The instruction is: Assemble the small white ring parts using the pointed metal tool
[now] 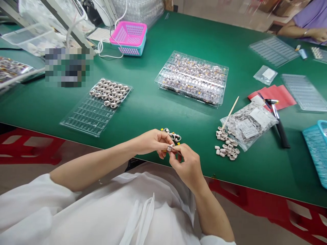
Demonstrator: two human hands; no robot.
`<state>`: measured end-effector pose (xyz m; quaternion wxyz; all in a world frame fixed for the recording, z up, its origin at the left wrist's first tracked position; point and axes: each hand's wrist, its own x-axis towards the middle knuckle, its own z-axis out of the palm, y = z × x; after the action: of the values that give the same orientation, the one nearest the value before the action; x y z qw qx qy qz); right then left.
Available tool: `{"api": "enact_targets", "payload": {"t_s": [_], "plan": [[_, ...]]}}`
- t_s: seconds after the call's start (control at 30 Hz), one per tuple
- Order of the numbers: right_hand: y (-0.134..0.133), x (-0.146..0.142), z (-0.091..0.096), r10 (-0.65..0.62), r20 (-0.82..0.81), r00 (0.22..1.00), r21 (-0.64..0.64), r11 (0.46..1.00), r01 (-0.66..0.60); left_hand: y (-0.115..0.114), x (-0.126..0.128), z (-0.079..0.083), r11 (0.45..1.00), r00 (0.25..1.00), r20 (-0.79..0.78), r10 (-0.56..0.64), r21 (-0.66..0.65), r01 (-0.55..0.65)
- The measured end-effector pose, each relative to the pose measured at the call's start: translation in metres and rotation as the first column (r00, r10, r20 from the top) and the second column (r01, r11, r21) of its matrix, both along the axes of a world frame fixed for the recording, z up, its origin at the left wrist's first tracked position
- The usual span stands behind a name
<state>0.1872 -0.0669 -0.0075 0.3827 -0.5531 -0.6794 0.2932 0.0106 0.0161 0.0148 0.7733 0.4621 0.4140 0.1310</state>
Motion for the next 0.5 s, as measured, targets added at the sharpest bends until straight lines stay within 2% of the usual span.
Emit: {"api": "enact_targets", "payload": {"t_s": [0.1,0.23,0.37,0.5], "plan": [[0.001,-0.001,0.001,-0.045,-0.098,0.994,-0.162,0.986,0.028,-0.003,0.0,-0.007,0.999,1.0,0.011,0.005,0.053,-0.005],[0.004,-0.001,0.002,-0.139,-0.266,0.954,-0.381,0.924,0.028,-0.009,0.0,-0.015,0.989,1.0,0.009,0.006,0.149,-0.007],[0.006,-0.002,0.002,-0.208,-0.338,0.918,-0.434,0.9,0.044,-0.015,-0.003,-0.016,0.955,0.997,0.041,-0.059,0.292,0.045],[0.006,-0.003,0.0,-0.229,-0.359,0.905,-0.461,0.886,0.041,-0.022,-0.006,-0.016,0.86,0.999,-0.034,-0.033,0.508,0.045]]}}
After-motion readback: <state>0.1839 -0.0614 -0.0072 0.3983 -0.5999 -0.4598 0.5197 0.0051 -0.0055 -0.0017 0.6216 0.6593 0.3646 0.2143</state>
